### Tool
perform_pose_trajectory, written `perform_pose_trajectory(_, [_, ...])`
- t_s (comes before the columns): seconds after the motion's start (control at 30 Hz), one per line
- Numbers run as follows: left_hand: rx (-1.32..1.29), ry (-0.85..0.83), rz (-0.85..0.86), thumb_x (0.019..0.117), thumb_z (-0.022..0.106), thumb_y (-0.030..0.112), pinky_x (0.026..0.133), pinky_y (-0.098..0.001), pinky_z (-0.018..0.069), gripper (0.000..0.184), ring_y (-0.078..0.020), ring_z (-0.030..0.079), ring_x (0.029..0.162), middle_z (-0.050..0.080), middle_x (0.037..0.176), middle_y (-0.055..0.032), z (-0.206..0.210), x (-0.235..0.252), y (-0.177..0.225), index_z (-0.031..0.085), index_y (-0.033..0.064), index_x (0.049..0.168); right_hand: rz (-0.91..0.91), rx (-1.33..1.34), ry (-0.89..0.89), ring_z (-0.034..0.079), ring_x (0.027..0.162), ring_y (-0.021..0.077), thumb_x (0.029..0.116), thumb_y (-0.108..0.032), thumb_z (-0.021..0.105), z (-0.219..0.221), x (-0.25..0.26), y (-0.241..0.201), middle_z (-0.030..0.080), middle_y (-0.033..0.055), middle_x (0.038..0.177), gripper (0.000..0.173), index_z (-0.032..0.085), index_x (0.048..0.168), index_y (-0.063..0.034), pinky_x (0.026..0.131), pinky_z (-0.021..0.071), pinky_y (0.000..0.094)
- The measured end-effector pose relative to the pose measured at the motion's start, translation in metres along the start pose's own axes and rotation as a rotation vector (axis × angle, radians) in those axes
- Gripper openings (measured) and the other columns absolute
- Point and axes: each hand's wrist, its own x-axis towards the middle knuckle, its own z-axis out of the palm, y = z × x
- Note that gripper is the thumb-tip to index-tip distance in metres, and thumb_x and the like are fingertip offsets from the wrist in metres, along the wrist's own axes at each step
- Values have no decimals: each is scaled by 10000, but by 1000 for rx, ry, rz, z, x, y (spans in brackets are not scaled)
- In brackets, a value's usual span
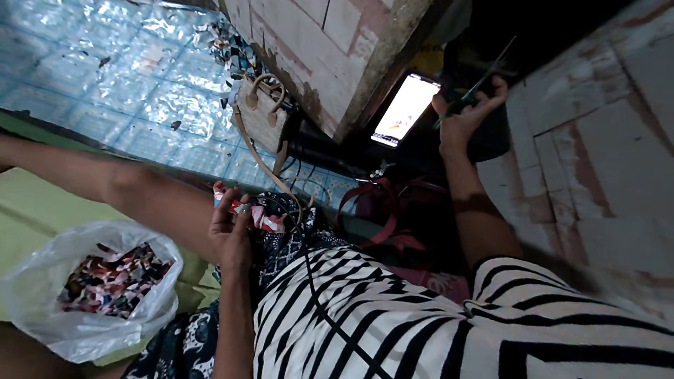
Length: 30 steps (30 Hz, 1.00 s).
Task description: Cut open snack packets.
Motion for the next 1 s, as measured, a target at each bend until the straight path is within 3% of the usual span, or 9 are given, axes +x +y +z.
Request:
perform_pose_trajectory(0.13, [15,5,13,926,601,-36,848,-222,572,397,-36,670,985,675,1223,35,1,-1,0,567,-3,1320,-17,-29,-113,601,897,88,743,-125,868,-4,-9,5,494,173,1234,1056,157,1494,93,729,547,212])
perform_pose_trajectory(0.3, [42,4,11,926,594,-30,833,-204,564,402,-21,663,959,671,1214,45,1,-2,3,568,1,1326,122,-136,-213,583,1008,111,791,-39,843,-8,-28,-25,484,150,1259,953,221,1513,0,780,528,200])
perform_pose_trajectory(0.53, [50,29,5,920,609,-33,806,-198,568,417,-19,664,927,672,1203,45,2,-4,7,567,5,1334,138,-159,-176,578,1089,150,820,-31,815,-2,-29,-34,467,187,1335,912,221,1509,31,840,529,217])
perform_pose_trajectory(0.63, [17,23,12,920,590,-40,840,-213,564,479,-27,652,996,642,1255,60,2,-4,10,517,34,1388,-54,-148,-32,576,1174,159,937,-20,688,-8,-34,-39,490,246,1361,709,240,1468,121,950,501,226])
perform_pose_trajectory(0.7, [-19,29,28,917,578,-25,844,-233,569,535,-43,647,1040,603,1327,56,0,-4,14,471,62,1434,-243,40,135,573,1136,90,973,-73,656,-5,-25,-37,503,184,1278,651,246,1421,162,967,496,200])
perform_pose_trajectory(0.77, [-40,49,59,944,577,18,840,-247,566,551,-64,632,1080,552,1404,35,-3,-6,22,437,83,1474,-306,246,209,539,1246,202,1001,-120,615,6,-17,-50,496,245,1360,655,250,1444,197,1084,459,297])
perform_pose_trajectory(0.83, [-67,61,109,964,564,22,891,-269,564,555,-84,624,1135,526,1444,33,-4,-11,35,422,99,1495,-330,254,57,544,1271,222,1056,-163,500,9,-32,-74,539,269,1330,531,343,1376,232,1131,418,318])
perform_pose_trajectory(0.9, [-108,79,150,956,566,-9,926,-276,561,582,-92,622,1169,524,1460,53,-8,-15,49,433,137,1504,-354,364,-207,522,1275,124,1094,-230,384,14,-52,-86,570,126,1292,443,421,1329,144,1148,367,276])
perform_pose_trajectory(1.0, [-130,146,207,962,574,-22,891,-268,582,565,-92,644,1140,533,1460,46,-18,-23,64,456,148,1488,-267,834,-398,698,905,169,1042,-191,502,62,-78,-138,707,72,948,226,591,1053,16,885,579,325])
